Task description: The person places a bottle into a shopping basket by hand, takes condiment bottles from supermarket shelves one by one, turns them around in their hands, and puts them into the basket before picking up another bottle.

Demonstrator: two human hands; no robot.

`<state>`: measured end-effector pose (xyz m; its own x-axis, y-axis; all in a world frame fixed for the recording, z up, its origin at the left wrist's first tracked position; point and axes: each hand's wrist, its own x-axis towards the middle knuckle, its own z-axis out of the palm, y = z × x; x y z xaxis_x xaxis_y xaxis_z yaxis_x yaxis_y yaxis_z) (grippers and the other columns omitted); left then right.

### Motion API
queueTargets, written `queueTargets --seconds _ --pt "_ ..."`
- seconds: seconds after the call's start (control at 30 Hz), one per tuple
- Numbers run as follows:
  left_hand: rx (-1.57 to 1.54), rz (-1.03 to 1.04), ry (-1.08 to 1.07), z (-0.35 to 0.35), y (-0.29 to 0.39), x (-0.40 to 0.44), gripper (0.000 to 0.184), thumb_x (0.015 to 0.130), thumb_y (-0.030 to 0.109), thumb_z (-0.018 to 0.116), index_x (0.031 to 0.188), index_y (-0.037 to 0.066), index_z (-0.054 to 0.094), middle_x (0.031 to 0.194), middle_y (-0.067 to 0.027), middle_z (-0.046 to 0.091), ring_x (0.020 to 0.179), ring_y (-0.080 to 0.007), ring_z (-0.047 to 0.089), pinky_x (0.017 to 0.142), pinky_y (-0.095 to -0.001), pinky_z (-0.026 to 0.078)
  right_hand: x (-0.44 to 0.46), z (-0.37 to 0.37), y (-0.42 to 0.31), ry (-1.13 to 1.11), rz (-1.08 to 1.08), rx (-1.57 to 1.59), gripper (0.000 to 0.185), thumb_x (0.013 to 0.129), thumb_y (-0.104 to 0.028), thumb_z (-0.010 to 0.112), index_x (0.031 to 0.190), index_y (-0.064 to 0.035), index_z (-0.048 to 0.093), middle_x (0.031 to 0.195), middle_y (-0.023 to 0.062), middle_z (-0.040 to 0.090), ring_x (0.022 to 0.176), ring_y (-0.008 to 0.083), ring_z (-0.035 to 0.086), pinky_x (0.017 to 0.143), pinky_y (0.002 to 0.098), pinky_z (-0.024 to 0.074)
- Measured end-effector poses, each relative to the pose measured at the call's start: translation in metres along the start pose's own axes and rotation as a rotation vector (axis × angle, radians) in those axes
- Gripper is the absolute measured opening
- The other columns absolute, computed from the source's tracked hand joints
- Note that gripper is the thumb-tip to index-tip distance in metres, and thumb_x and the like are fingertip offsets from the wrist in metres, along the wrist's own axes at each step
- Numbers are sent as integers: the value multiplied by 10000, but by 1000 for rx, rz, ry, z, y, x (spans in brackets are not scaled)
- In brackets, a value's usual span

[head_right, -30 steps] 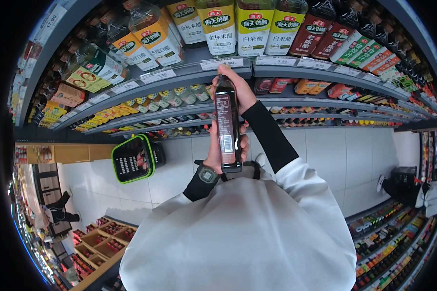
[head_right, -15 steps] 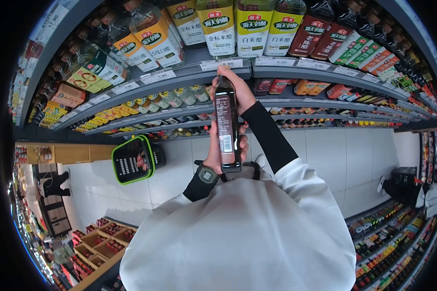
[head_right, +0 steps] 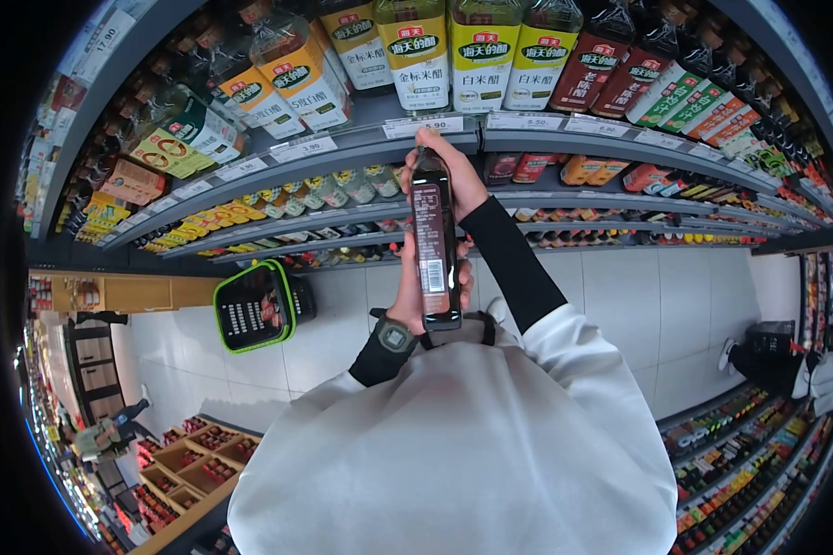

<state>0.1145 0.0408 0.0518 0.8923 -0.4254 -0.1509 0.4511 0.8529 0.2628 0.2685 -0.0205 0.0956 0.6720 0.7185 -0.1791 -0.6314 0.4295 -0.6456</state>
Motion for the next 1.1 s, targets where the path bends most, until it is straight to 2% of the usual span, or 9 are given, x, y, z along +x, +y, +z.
queueTargets --seconds 0.27,1.1 --pt "12 -2 61 1 0 -1 714 866 744 316 1048 94 545 802 -97 624 655 -218 641 571 -330 545 1 -1 -1 3 37 -25 418 918 -488 522 779 -94 536 691 53 584 636 172 611 568 303 535" --pt "3 -7 33 0 -1 1 739 860 753 309 1086 89 539 812 -94 626 665 -217 643 586 -323 553 0 0 -2 21 47 -75 465 902 -530 515 760 -89 557 687 53 588 633 164 609 578 301 533"
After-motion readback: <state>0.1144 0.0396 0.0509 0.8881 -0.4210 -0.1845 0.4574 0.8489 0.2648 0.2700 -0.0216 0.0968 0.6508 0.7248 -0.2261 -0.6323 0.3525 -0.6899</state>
